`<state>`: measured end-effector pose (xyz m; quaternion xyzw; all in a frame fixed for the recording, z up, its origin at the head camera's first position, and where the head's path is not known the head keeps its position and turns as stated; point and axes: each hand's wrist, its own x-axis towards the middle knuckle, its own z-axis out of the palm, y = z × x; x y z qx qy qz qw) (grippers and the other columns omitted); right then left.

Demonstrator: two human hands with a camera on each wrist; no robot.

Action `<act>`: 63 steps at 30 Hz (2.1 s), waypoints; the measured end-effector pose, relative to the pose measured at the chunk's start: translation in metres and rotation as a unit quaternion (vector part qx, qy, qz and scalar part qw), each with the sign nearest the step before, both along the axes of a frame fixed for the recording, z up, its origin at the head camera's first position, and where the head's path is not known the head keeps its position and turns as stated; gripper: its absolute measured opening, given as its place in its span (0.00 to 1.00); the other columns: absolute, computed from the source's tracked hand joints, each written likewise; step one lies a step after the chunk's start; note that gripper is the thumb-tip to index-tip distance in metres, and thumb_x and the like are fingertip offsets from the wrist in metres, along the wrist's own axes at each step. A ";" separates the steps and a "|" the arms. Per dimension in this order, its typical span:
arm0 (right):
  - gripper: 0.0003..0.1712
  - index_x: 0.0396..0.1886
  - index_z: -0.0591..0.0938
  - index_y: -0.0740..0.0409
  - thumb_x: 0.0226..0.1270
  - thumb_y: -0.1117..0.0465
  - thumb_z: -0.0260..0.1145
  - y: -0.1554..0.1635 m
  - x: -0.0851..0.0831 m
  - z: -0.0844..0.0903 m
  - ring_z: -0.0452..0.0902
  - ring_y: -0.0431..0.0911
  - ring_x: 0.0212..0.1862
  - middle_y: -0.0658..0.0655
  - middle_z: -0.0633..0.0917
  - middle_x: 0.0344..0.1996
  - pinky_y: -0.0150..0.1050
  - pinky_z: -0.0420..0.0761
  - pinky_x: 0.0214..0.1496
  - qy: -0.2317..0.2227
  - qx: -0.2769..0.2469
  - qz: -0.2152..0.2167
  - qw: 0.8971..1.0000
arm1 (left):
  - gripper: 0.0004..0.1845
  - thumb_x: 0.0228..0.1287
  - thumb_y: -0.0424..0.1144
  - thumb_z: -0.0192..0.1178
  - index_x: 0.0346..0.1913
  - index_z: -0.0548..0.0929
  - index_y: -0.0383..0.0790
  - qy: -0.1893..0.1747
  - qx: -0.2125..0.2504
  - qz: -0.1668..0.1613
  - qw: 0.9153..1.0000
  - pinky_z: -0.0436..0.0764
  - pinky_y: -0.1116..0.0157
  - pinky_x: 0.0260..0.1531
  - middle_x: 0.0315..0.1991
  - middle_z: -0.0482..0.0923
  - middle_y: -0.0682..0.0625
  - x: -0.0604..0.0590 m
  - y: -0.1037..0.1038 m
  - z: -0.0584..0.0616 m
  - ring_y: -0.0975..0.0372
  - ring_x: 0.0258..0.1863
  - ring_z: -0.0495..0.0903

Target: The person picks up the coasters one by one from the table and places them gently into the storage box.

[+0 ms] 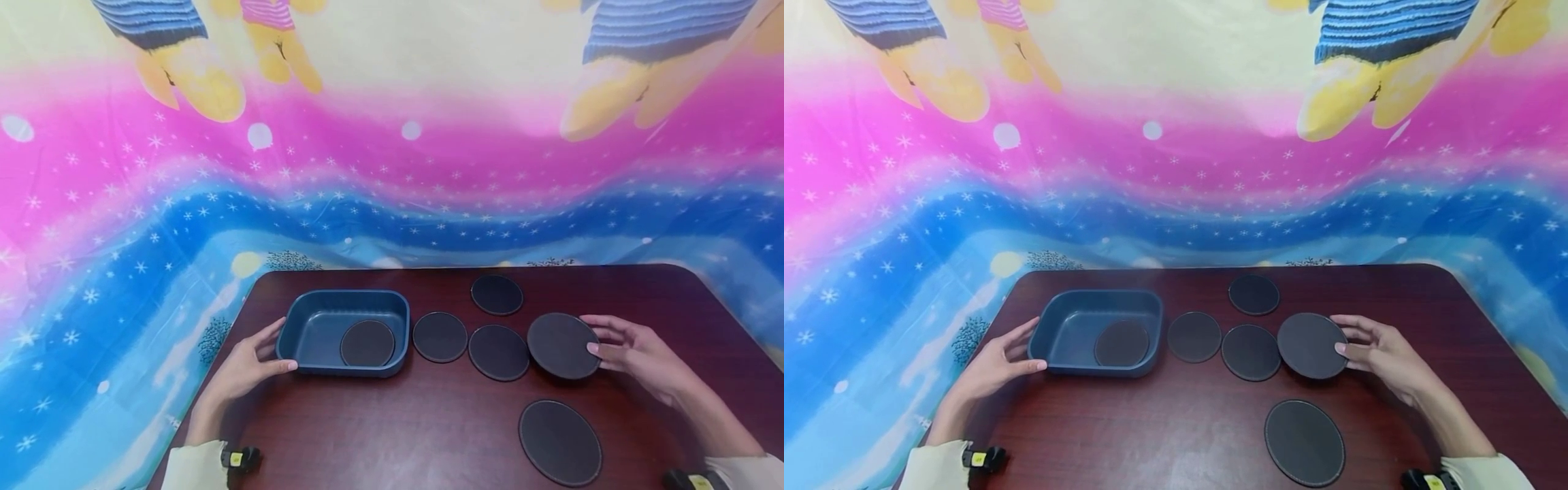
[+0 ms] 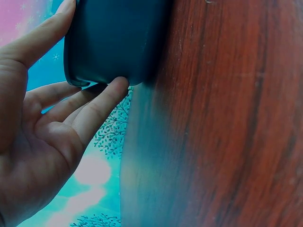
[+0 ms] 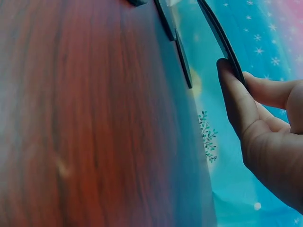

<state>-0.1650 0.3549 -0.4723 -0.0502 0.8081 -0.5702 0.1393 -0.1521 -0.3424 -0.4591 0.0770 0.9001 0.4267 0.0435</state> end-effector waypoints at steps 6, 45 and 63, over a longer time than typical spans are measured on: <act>0.34 0.82 0.67 0.53 0.82 0.63 0.65 -0.005 -0.001 0.002 0.89 0.33 0.52 0.29 0.85 0.53 0.33 0.90 0.49 -0.006 -0.028 -0.005 1.000 | 0.50 0.67 0.43 0.77 0.86 0.60 0.42 0.001 0.006 -0.003 1.000 0.90 0.51 0.55 0.77 0.72 0.32 0.000 0.000 0.002 0.36 0.70 0.80; 0.32 0.81 0.70 0.52 0.82 0.64 0.65 -0.058 -0.011 0.012 0.89 0.36 0.51 0.37 0.88 0.55 0.32 0.90 0.50 -0.009 -0.156 -0.019 0.988 | 0.51 0.67 0.44 0.77 0.86 0.59 0.42 0.004 -0.009 -0.002 1.000 0.90 0.49 0.56 0.77 0.72 0.32 0.000 0.000 -0.002 0.36 0.70 0.79; 0.39 0.84 0.62 0.64 0.81 0.63 0.67 -0.091 -0.014 0.024 0.89 0.35 0.53 0.39 0.88 0.55 0.33 0.90 0.53 -0.006 -0.158 -0.010 0.987 | 0.51 0.67 0.44 0.77 0.86 0.59 0.43 -0.003 0.000 -0.002 1.000 0.90 0.50 0.56 0.78 0.71 0.33 0.000 0.001 0.002 0.37 0.70 0.79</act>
